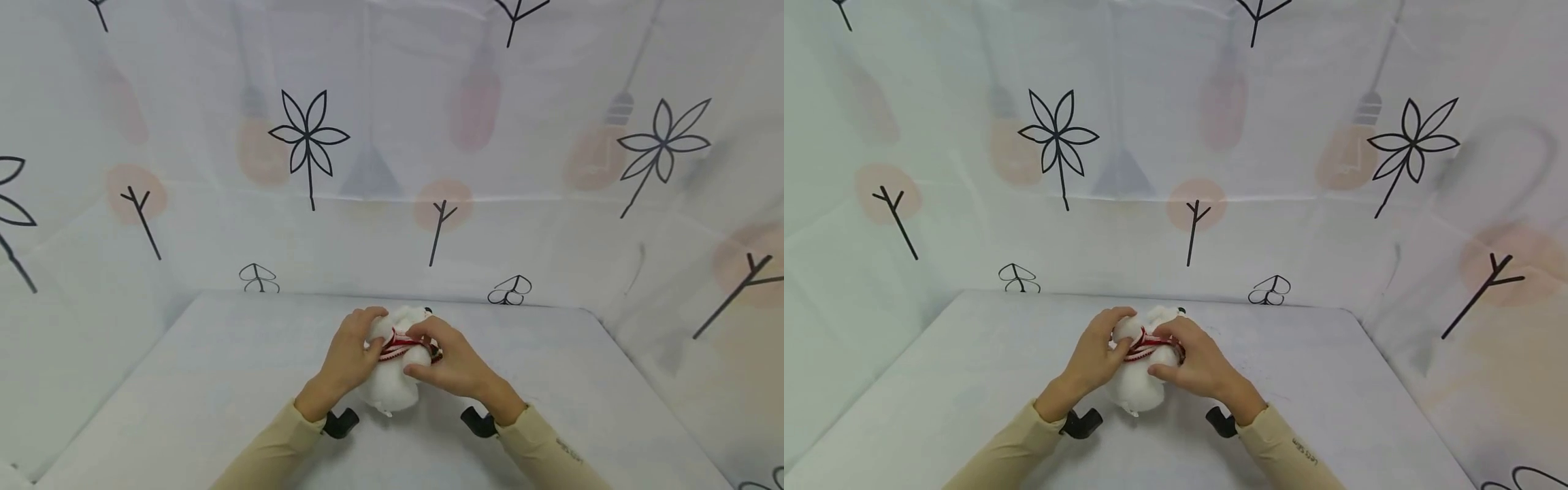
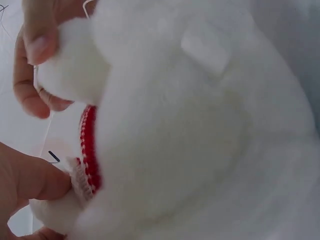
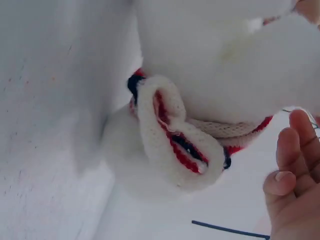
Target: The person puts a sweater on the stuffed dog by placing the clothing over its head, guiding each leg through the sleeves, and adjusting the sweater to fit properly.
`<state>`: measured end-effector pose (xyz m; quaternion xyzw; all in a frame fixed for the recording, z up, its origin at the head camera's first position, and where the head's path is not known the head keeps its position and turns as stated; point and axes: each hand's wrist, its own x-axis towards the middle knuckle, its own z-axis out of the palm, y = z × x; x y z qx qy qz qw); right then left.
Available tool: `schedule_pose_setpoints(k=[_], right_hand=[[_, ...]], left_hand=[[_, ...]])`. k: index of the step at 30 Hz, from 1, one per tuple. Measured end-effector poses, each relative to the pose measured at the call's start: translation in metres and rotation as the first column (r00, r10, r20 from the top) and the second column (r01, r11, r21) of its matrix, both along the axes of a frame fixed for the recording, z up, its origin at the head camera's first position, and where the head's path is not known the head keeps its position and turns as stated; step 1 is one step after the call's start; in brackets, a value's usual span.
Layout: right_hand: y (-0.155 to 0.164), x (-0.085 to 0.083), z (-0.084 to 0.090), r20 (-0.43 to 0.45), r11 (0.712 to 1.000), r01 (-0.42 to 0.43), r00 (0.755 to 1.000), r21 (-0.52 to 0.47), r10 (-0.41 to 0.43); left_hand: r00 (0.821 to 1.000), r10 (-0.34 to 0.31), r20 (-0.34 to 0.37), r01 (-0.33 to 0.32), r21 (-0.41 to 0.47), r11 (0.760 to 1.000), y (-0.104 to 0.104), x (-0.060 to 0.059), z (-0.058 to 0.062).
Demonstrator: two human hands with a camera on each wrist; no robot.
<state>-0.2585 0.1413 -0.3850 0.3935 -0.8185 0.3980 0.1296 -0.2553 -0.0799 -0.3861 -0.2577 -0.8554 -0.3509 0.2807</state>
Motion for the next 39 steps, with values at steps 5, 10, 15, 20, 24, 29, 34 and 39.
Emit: schedule_pose_setpoints(k=[5,10,15,20,24,29,34,39], right_hand=[[-0.002,0.001,0.0,0.025,0.999,0.046,0.999,0.003,-0.046],[-0.003,-0.001,0.0,0.073,0.997,0.058,0.996,-0.044,-0.054],[0.002,-0.005,0.002,-0.006,0.976,0.146,0.989,-0.164,-0.149],[0.004,-0.008,0.0,0.067,0.973,0.152,0.988,-0.172,-0.142],[0.001,-0.008,-0.003,0.151,0.99,0.099,0.985,-0.103,-0.083],[0.0,-0.008,-0.003,0.096,0.975,0.215,0.973,-0.059,-0.209],[0.0,-0.008,-0.002,0.178,0.956,0.295,0.94,0.006,-0.291],[-0.001,-0.008,-0.004,0.185,0.954,0.3,0.938,-0.012,-0.293]], left_hand=[[0.999,0.043,0.008,-0.044,0.015,0.999,-0.003,0.0,0.002],[0.998,0.055,0.026,-0.055,0.012,0.998,-0.004,0.0,0.002],[0.994,0.027,0.104,-0.03,0.023,0.999,-0.002,0.005,0.004],[0.989,0.004,0.151,0.004,-0.047,0.999,0.003,0.007,0.002],[0.99,-0.038,0.137,0.044,-0.041,0.998,0.006,0.008,0.001],[0.986,-0.107,0.126,0.105,0.018,0.994,0.006,0.008,0.005],[0.987,-0.106,0.118,0.105,0.01,0.994,0.006,0.008,0.007],[0.985,-0.111,0.131,0.108,0.028,0.994,0.006,0.01,0.007]])
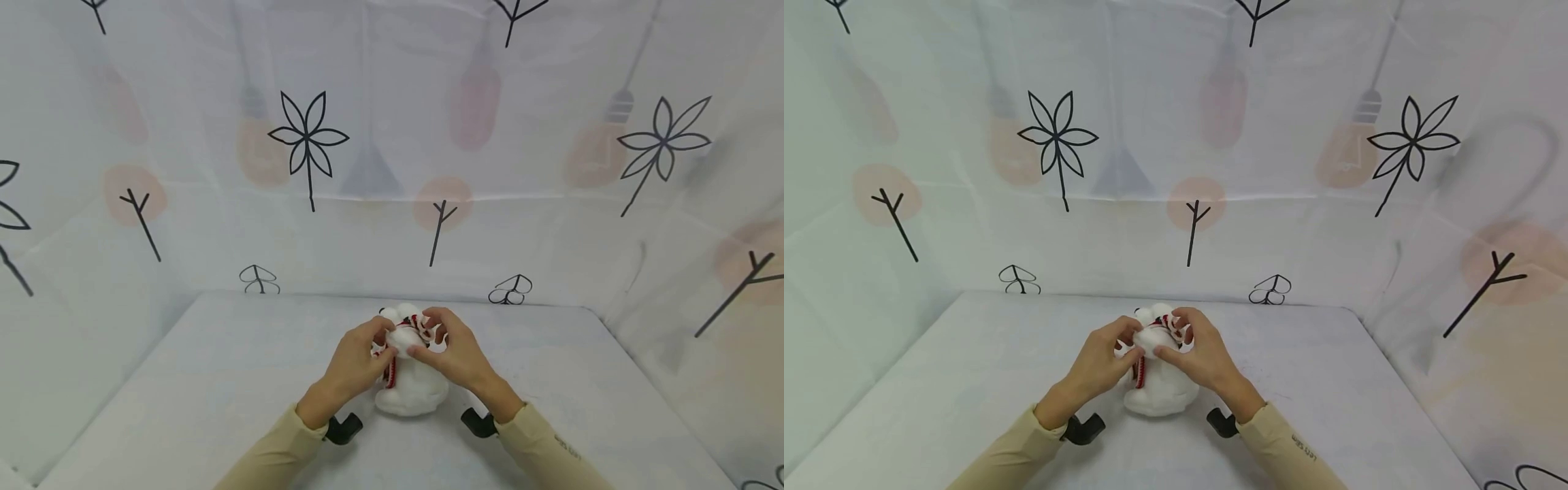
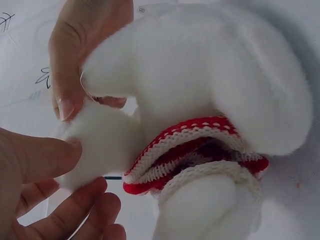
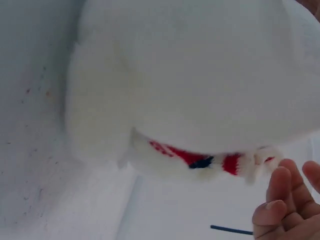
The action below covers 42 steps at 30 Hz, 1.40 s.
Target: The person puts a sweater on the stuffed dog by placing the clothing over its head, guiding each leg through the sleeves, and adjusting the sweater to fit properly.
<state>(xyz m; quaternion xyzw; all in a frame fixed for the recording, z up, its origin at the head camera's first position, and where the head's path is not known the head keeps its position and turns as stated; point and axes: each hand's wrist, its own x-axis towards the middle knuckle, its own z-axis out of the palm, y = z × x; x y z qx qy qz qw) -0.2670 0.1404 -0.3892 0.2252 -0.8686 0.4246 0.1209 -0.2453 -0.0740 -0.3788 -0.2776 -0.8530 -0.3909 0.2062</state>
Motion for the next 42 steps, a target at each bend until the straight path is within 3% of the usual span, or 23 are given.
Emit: schedule_pose_setpoints(k=[3,8,14,27,42], right_hand=[[-0.0008,0.0003,-0.0001,0.012,1.0,-0.003,1.0,-0.004,0.003],[-0.0007,-0.0007,-0.0023,0.104,1.0,-0.022,0.994,0.0,0.022],[-0.0004,-0.0009,-0.0021,0.102,0.998,-0.059,0.993,0.021,0.057],[0.0038,-0.0019,0.0008,0.198,0.998,-0.059,0.979,0.034,0.051],[-0.0003,-0.0087,-0.0003,0.218,0.992,-0.065,0.975,0.111,0.04]], left_hand=[[1.0,-0.006,0.0,0.006,0.006,1.0,0.0006,0.0001,-0.0001],[1.0,-0.014,-0.005,0.014,0.002,1.0,0.0009,0.0001,-0.0017],[1.0,-0.026,-0.009,0.026,-0.005,1.0,0.0011,0.0003,-0.0002],[1.0,-0.019,0.008,0.019,-0.023,1.0,0.0043,0.0031,0.0009],[0.998,-0.057,0.009,0.057,-0.022,0.998,-0.0006,-0.0067,0.0]])
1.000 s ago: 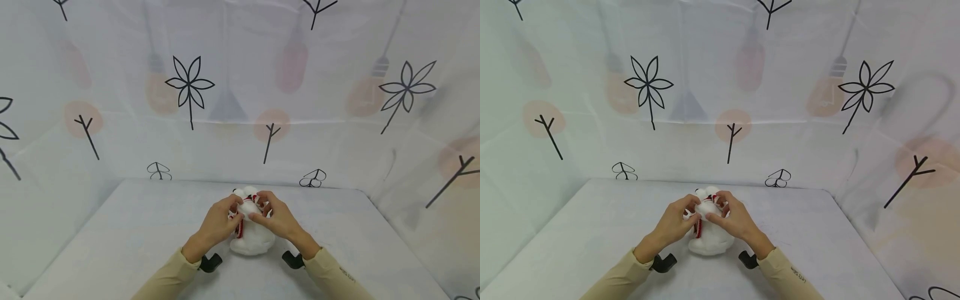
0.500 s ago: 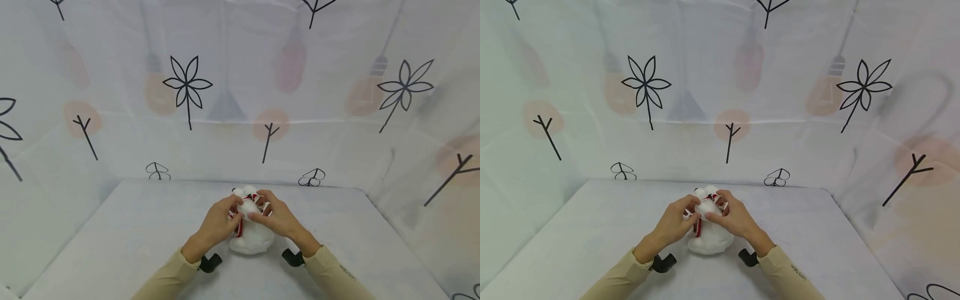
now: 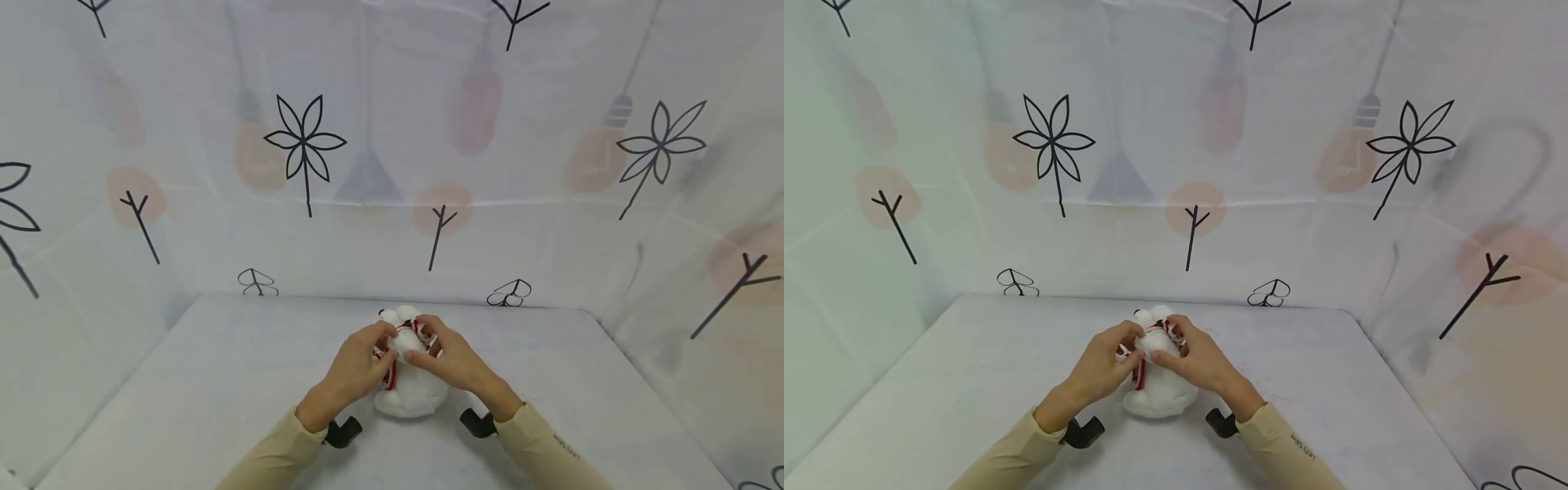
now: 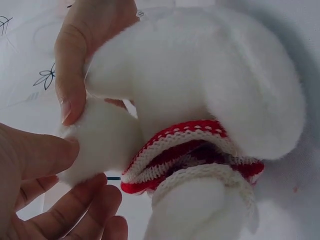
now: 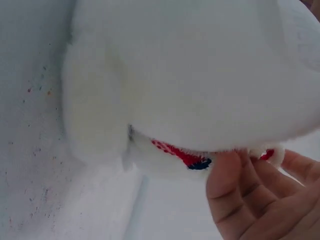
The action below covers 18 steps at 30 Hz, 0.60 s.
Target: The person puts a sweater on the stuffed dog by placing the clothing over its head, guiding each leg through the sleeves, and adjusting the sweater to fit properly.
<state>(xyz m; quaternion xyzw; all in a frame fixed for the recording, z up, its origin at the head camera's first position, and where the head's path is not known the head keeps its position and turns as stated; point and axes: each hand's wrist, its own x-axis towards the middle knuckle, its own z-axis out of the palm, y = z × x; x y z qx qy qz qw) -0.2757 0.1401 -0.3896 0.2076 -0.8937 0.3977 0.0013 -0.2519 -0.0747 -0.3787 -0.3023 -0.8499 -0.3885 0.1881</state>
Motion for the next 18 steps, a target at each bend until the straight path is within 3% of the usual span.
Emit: schedule_pose_setpoints(k=[10,18], right_hand=[[0.0022,-0.0041,-0.0047,0.092,0.999,0.01,0.996,0.038,-0.013],[0.0031,-0.0072,-0.0097,0.093,1.0,-0.005,0.996,-0.028,0.008]], left_hand=[[1.0,-0.027,0.008,0.027,0.016,1.0,-0.0007,0.0005,-0.0021],[0.999,-0.034,-0.024,0.034,0.012,0.999,-0.0005,-0.0006,-0.0025]])
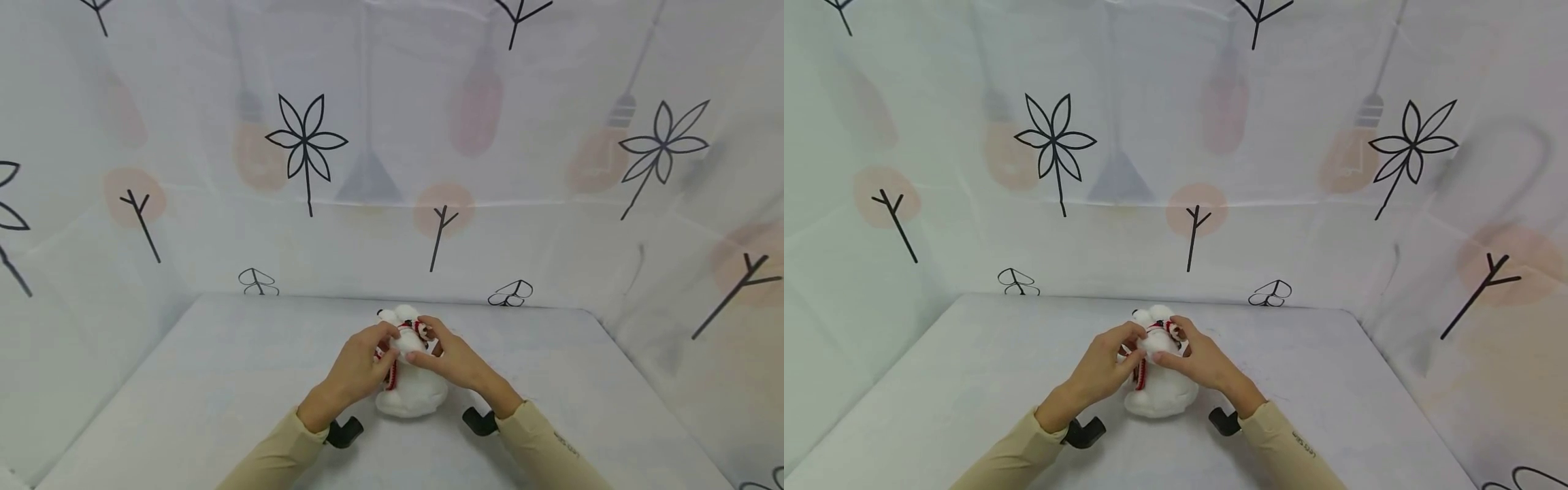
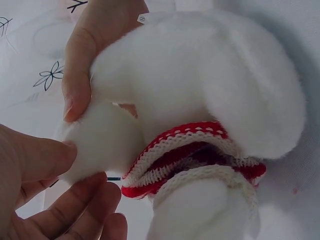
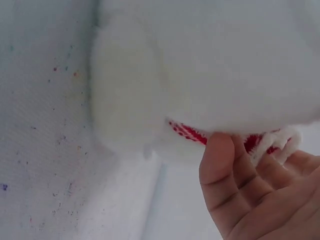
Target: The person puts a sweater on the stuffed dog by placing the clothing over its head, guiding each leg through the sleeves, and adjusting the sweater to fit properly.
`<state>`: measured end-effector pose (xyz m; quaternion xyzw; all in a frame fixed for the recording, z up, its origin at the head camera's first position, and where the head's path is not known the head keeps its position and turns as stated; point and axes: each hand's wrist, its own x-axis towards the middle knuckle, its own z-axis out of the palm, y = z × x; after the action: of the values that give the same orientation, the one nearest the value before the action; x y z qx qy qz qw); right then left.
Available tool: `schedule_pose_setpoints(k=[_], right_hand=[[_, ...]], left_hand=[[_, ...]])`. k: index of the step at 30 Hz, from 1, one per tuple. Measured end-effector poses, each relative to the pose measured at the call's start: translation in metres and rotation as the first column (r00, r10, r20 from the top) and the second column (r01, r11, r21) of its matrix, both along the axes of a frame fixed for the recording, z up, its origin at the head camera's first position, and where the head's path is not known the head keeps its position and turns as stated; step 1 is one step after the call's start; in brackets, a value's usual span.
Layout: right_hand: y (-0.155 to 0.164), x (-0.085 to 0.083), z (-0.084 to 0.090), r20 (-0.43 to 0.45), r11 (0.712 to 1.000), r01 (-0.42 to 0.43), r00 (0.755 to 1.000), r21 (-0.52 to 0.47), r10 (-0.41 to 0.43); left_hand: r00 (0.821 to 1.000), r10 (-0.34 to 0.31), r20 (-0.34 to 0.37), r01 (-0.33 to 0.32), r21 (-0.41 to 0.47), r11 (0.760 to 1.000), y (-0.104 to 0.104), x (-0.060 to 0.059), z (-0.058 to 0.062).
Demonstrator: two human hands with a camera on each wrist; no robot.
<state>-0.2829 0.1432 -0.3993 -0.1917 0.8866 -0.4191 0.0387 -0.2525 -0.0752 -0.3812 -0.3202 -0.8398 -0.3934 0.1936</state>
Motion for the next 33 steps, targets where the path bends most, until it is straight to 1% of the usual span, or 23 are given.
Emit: schedule_pose_setpoints(k=[4,9,12,15,18,21,24,26,28,31,33], right_hand=[[0.0,0.002,-0.002,-0.022,0.999,-0.027,0.999,-0.045,0.026],[0.001,0.005,-0.006,-0.044,0.994,-0.052,0.998,-0.092,0.048],[0.001,0.008,-0.006,-0.02,0.993,-0.063,0.998,-0.1,0.061],[0.001,0.011,-0.004,0.014,0.994,-0.069,0.997,-0.085,0.071],[0.002,0.012,-0.005,0.017,0.995,-0.076,0.997,-0.07,0.077],[0.003,0.01,-0.009,0.005,0.993,-0.077,0.997,-0.094,0.078],[0.004,0.009,-0.012,0.009,0.982,-0.102,0.995,-0.162,0.104],[0.004,0.009,-0.012,-0.025,0.975,-0.113,0.994,-0.189,0.11],[0.003,0.01,-0.011,-0.099,0.973,-0.12,0.99,-0.198,0.103],[0.0,0.013,-0.006,-0.214,0.978,-0.107,0.975,-0.181,0.067],[-0.003,0.017,-0.001,-0.255,0.976,-0.116,0.965,-0.184,0.066]], left_hand=[[1.0,0.003,-0.016,-0.003,-0.003,1.0,0.0,0.003,-0.001],[1.0,-0.018,-0.015,0.018,0.007,1.0,0.001,0.008,-0.002],[1.0,-0.02,-0.011,0.02,0.003,1.0,0.001,0.011,-0.003],[1.0,-0.008,-0.006,0.008,-0.011,1.0,0.001,0.015,-0.004],[1.0,0.002,-0.007,-0.002,-0.016,1.0,0.002,0.018,-0.005],[1.0,0.001,-0.006,-0.001,-0.021,1.0,0.003,0.018,-0.006],[1.0,-0.002,0.002,0.002,-0.024,1.0,0.005,0.019,-0.007],[1.0,-0.014,0.014,0.014,-0.016,1.0,0.006,0.02,-0.007],[0.999,-0.025,0.019,0.025,-0.005,1.0,0.006,0.02,-0.008],[0.999,-0.039,0.022,0.038,0.016,0.999,0.007,0.02,-0.01],[0.999,-0.043,0.018,0.042,0.027,0.999,0.008,0.02,-0.012]])
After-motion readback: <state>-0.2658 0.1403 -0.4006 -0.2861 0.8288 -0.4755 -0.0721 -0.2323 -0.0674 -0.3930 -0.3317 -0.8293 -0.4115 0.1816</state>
